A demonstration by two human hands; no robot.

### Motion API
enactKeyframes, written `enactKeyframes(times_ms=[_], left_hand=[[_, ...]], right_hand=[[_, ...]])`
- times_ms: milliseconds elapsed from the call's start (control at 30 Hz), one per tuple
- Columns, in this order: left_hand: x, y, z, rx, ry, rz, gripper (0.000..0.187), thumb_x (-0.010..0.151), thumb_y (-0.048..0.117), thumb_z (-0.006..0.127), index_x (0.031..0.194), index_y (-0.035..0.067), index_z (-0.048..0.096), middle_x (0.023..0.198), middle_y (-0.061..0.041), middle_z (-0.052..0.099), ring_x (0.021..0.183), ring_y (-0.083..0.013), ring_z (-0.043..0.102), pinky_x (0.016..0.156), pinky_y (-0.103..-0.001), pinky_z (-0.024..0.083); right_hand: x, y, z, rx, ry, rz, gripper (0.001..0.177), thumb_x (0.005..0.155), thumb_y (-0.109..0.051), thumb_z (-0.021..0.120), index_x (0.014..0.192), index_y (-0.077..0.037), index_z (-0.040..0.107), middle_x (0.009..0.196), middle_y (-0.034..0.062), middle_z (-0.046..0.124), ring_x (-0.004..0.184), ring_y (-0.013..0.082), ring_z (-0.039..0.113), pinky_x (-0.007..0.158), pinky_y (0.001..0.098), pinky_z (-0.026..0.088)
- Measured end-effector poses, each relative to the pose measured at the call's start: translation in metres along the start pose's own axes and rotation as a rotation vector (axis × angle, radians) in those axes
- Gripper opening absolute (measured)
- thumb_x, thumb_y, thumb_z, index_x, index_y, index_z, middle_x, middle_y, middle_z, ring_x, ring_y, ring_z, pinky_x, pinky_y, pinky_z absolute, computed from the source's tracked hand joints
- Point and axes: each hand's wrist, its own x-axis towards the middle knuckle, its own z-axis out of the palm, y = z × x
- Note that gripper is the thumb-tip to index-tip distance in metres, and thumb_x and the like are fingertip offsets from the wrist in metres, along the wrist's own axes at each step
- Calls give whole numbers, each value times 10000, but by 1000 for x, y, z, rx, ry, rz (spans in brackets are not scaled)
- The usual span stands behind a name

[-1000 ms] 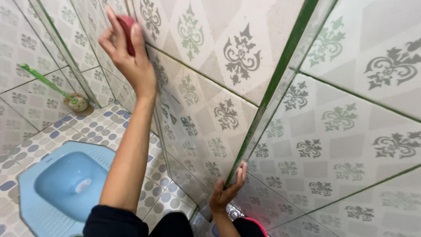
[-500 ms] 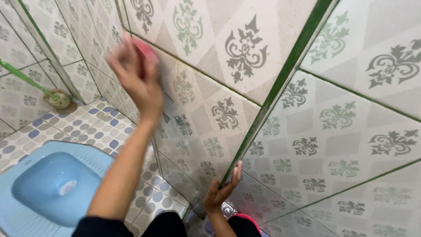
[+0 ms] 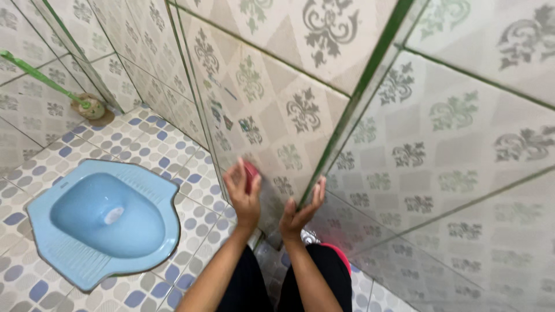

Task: The person scrubs the tiled bathroom wall using a sponge and a pink scrubbing pad, repeatedly dipping the sponge into a pink scoop filled with soapy water. The person remains seated on the floor throughout the task.

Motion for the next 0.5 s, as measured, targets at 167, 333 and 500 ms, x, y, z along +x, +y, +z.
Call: enactKeyframes(times_ms=[167, 333, 500], left_hand=[[-102, 24, -23, -106, -358, -398, 539, 1003, 245, 624, 1517, 113, 529, 1126, -125, 623, 1072, -260, 635, 936, -338, 508], [-106, 88, -24, -294, -561, -424, 704, 994, 267, 602, 1613, 102, 310, 1205, -109, 644, 1129, -228, 616, 1004, -326, 472], [-48, 151, -28, 44, -568, 2, 747, 923, 209, 712, 1580, 79, 382, 1377, -61, 652, 1344, -284, 466, 1166, -467, 289]], right_hand=[[-17, -23, -55, 81, -261, 283, 624, 1098, -373, 453, 1560, 11, 287, 1672, 243, 269, 1576, 378, 256, 1277, 462, 206], [-58, -74, -124, 874, -275, 929, 667, 1051, -399, 339, 1619, -79, 195, 1697, 52, 248, 1572, 173, 224, 1260, 356, 178], [-28, -113, -144, 980, -152, 1018, 626, 1029, -276, 496, 1588, -76, 296, 1560, 95, 439, 1430, 226, 434, 1173, 407, 359]])
